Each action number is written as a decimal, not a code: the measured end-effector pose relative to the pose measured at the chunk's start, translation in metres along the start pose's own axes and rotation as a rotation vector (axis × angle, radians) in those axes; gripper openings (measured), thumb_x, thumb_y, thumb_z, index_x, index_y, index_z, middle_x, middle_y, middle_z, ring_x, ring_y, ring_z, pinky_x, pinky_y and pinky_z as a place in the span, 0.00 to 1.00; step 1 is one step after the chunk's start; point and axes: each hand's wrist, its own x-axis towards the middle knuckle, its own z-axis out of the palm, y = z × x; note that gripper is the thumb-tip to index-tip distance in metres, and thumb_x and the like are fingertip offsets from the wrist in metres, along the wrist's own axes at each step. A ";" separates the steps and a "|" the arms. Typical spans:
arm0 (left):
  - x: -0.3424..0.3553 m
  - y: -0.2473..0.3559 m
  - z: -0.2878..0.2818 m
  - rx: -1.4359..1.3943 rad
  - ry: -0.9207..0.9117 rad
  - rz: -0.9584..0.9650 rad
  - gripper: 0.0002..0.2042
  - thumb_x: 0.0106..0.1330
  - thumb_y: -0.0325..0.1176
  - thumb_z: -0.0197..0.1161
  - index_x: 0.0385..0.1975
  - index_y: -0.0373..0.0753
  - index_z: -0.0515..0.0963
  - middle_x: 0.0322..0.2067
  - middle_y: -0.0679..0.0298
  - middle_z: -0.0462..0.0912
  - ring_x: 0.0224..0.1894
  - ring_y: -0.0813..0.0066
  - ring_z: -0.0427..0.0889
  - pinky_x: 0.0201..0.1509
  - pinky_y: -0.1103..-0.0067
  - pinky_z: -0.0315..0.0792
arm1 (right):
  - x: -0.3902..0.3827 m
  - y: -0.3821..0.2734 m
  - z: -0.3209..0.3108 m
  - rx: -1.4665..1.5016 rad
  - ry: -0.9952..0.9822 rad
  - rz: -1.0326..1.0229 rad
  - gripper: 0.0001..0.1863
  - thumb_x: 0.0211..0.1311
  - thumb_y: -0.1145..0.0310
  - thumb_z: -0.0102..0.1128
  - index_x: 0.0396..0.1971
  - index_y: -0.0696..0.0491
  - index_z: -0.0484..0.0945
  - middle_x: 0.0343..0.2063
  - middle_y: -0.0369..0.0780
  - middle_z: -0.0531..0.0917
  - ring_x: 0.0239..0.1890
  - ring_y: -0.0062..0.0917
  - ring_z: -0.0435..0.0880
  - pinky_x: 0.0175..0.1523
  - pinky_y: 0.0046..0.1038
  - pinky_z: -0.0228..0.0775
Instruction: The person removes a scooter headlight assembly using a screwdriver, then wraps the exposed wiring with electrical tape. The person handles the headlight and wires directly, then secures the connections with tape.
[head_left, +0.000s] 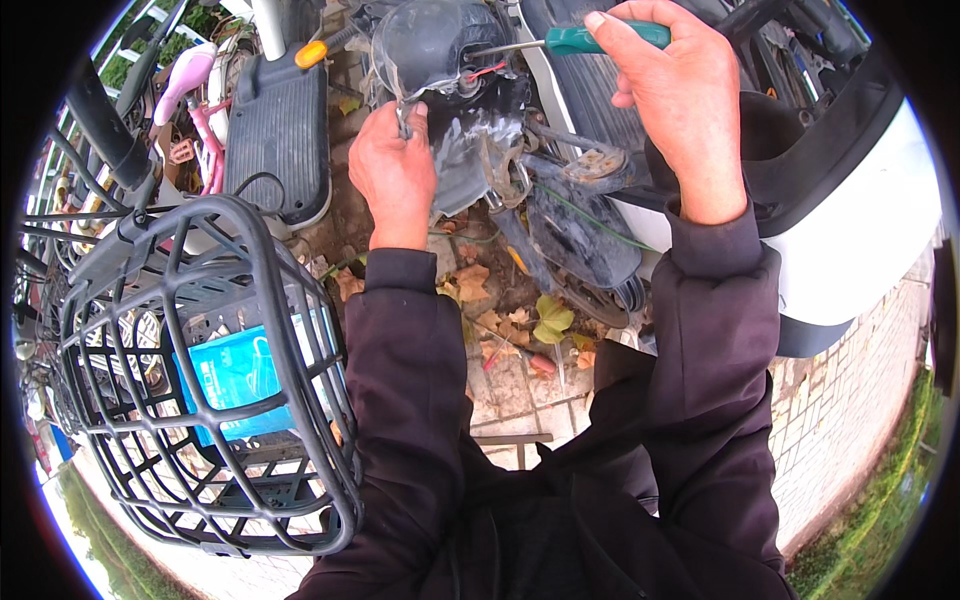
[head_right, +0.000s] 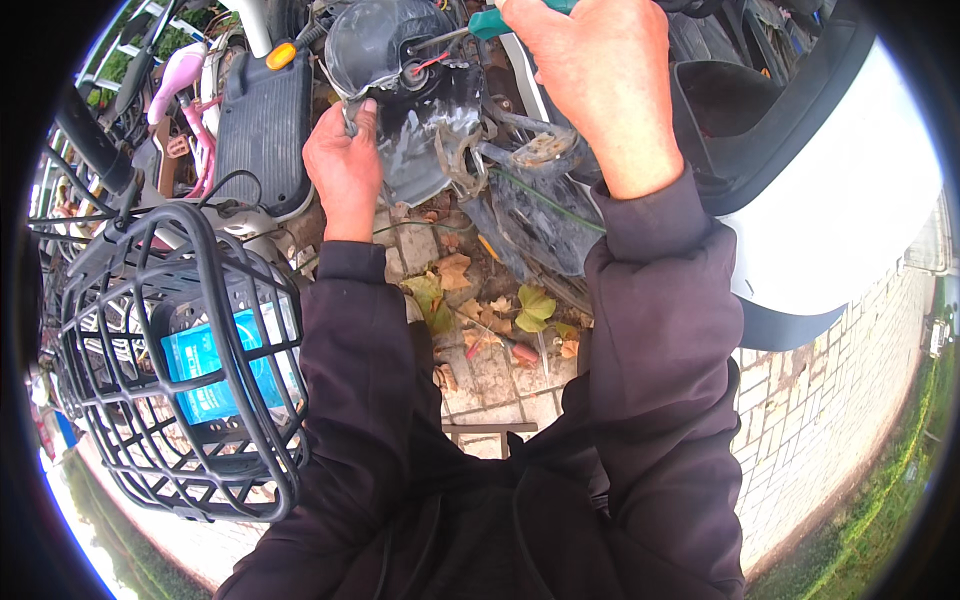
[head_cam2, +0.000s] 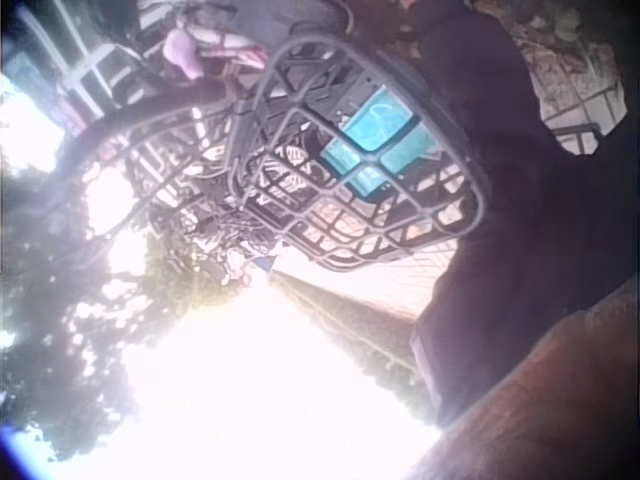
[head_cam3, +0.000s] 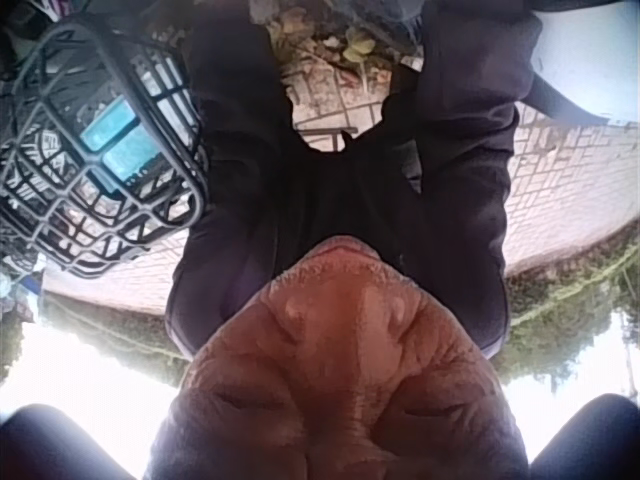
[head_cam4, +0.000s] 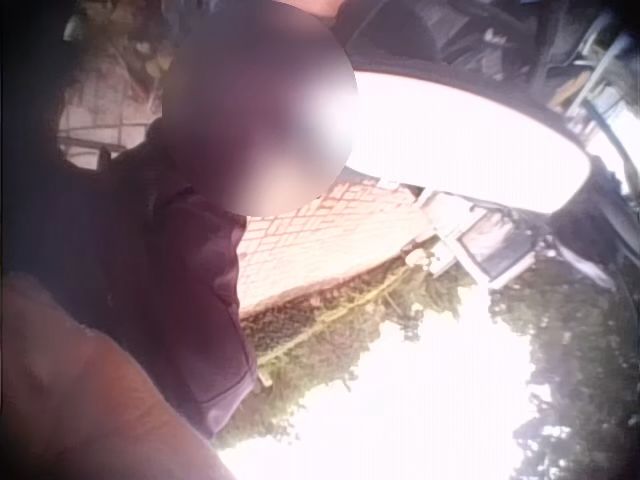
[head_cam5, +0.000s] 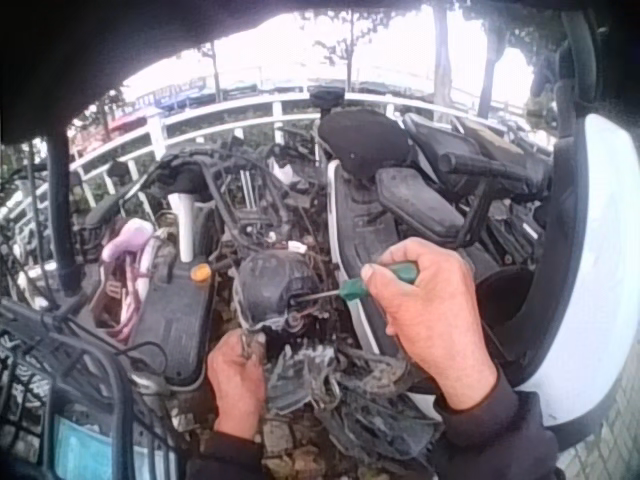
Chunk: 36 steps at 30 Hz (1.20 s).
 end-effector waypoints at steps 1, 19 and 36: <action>0.000 0.000 0.000 -0.003 0.000 -0.004 0.11 0.71 0.38 0.70 0.36 0.36 0.81 0.35 0.52 0.84 0.40 0.41 0.82 0.43 0.58 0.74 | -0.001 0.001 0.001 0.032 -0.004 -0.059 0.09 0.68 0.70 0.70 0.33 0.62 0.84 0.17 0.34 0.81 0.15 0.15 0.77 0.23 0.23 0.68; 0.001 -0.003 0.001 0.028 -0.010 0.002 0.12 0.71 0.39 0.70 0.38 0.35 0.83 0.36 0.50 0.85 0.41 0.40 0.83 0.44 0.58 0.75 | 0.019 -0.030 -0.007 -0.204 -0.234 0.095 0.13 0.71 0.65 0.69 0.34 0.62 0.83 0.22 0.42 0.83 0.25 0.28 0.86 0.32 0.31 0.75; 0.003 -0.004 0.002 -0.001 -0.013 -0.025 0.12 0.71 0.39 0.71 0.38 0.35 0.81 0.37 0.50 0.85 0.41 0.39 0.82 0.45 0.58 0.75 | 0.027 -0.017 0.007 -0.606 -0.098 -0.440 0.12 0.70 0.66 0.64 0.37 0.61 0.78 0.33 0.57 0.85 0.42 0.57 0.85 0.46 0.50 0.75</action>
